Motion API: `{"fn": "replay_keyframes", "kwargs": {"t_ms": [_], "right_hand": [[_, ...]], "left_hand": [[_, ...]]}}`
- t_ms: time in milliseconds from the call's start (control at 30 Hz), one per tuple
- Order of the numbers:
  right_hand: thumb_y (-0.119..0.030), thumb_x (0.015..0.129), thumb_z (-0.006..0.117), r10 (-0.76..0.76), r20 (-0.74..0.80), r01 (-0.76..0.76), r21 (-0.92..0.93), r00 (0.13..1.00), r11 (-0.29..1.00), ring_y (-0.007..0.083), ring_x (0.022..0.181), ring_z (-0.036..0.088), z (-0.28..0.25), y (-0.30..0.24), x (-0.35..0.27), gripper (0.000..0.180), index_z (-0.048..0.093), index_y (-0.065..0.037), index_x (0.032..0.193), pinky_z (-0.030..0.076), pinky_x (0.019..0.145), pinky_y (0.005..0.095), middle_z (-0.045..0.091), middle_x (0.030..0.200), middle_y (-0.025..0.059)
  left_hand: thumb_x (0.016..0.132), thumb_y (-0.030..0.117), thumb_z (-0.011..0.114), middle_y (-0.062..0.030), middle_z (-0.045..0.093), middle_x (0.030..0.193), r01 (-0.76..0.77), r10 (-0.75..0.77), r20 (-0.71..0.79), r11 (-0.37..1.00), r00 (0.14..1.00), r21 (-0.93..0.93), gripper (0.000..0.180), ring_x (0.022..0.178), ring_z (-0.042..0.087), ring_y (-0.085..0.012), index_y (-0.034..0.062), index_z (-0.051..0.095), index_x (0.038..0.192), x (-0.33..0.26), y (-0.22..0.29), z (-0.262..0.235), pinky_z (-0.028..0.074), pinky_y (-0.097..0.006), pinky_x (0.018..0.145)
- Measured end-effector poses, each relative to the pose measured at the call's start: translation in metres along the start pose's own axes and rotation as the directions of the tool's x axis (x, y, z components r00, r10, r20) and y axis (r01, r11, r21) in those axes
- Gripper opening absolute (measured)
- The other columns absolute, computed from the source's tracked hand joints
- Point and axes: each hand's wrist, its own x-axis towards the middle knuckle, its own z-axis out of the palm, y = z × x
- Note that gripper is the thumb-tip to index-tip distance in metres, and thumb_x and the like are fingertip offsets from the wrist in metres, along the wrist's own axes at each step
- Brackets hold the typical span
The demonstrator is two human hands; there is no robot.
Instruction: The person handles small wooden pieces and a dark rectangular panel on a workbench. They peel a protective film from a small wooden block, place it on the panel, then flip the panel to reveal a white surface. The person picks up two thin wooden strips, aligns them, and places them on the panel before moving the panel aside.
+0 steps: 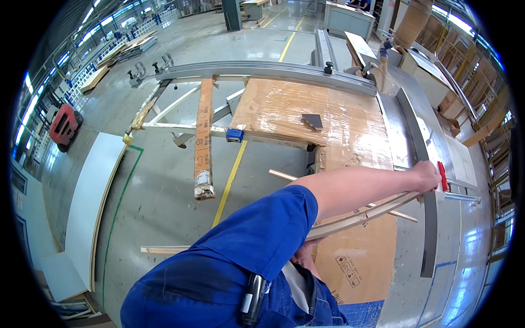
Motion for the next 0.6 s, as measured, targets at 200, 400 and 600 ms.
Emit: {"fn": "replay_keyframes", "kwargs": {"t_ms": [200, 400, 600], "right_hand": [[-0.089, 0.057, 0.054, -0.006, 0.011, 0.006, -0.048, 1.0, 0.999, 0.0292, 0.117, 0.049, 0.0, 0.0, -0.003, 0.097, 0.058, -0.012, 0.117, 0.037, 0.105, 0.0532, 0.057, 0.12, 0.0076], [-0.098, 0.05, 0.05, -0.002, 0.025, 0.004, -0.088, 1.0, 0.996, 0.0312, 0.127, 0.049, 0.001, 0.0, -0.004, 0.118, 0.058, -0.01, 0.128, 0.035, 0.111, 0.0562, 0.058, 0.132, 0.0101], [-0.108, 0.042, 0.047, -0.003, 0.028, 0.006, -0.119, 1.0, 0.993, 0.0333, 0.137, 0.049, 0.004, 0.002, -0.002, 0.139, 0.057, -0.008, 0.139, 0.034, 0.117, 0.0591, 0.059, 0.143, 0.0127]], "left_hand": [[0.085, 0.018, 0.061, -0.0108, 0.076, 0.072, 0.014, -0.017, 0.014, 0.985, 1.0, 0.171, 0.028, 0.07, 0.074, -0.0213, 0.0027, 0.077, 0.068, 0.013, 0.0, -0.009, 0.06, -0.034, 0.075], [0.079, 0.02, 0.066, -0.0111, 0.076, 0.071, 0.032, -0.037, 0.008, 0.944, 0.999, 0.329, 0.023, 0.07, 0.075, -0.024, 0.0057, 0.078, 0.065, 0.006, 0.015, -0.022, 0.06, -0.035, 0.075], [0.084, 0.02, 0.062, -0.0105, 0.077, 0.076, 0.014, -0.019, 0.014, 0.948, 1.0, 0.319, 0.027, 0.077, 0.075, -0.0259, 0.0063, 0.079, 0.068, 0.005, 0.008, -0.019, 0.06, -0.038, 0.079]]}}
